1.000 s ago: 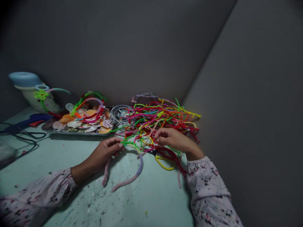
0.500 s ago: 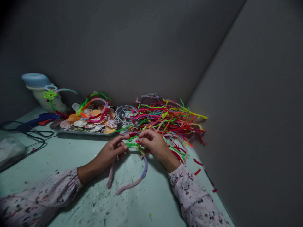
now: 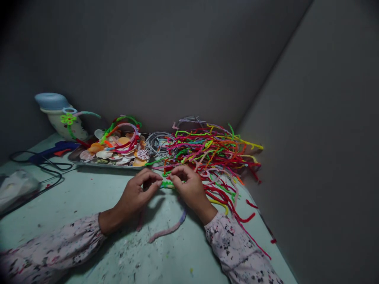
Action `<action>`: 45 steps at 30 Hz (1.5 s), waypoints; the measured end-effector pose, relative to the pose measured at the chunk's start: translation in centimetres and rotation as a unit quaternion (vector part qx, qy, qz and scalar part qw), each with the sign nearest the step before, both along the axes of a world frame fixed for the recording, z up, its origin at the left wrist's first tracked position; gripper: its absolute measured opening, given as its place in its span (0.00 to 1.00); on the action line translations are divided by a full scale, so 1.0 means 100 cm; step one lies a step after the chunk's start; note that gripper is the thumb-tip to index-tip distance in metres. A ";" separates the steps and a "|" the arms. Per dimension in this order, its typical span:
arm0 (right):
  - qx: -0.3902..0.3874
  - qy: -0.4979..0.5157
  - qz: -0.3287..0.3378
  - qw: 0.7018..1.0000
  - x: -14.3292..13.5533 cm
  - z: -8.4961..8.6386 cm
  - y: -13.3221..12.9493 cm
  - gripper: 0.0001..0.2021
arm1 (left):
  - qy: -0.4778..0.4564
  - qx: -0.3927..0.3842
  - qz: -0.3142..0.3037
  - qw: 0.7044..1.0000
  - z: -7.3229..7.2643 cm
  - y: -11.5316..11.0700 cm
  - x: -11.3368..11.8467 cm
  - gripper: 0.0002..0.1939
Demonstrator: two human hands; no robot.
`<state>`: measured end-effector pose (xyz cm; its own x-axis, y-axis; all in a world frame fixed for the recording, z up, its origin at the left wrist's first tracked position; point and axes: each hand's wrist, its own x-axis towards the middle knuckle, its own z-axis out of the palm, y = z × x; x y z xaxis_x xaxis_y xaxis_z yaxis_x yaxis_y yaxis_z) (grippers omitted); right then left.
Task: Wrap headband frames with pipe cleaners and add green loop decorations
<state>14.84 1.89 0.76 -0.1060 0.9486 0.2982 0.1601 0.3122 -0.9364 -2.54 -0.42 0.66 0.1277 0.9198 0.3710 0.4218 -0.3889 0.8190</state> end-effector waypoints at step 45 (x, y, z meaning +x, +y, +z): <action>0.303 -0.238 -0.067 0.921 -0.001 -0.002 -0.014 0.07 | -0.168 -0.131 -0.016 0.977 0.002 0.004 -0.004 0.07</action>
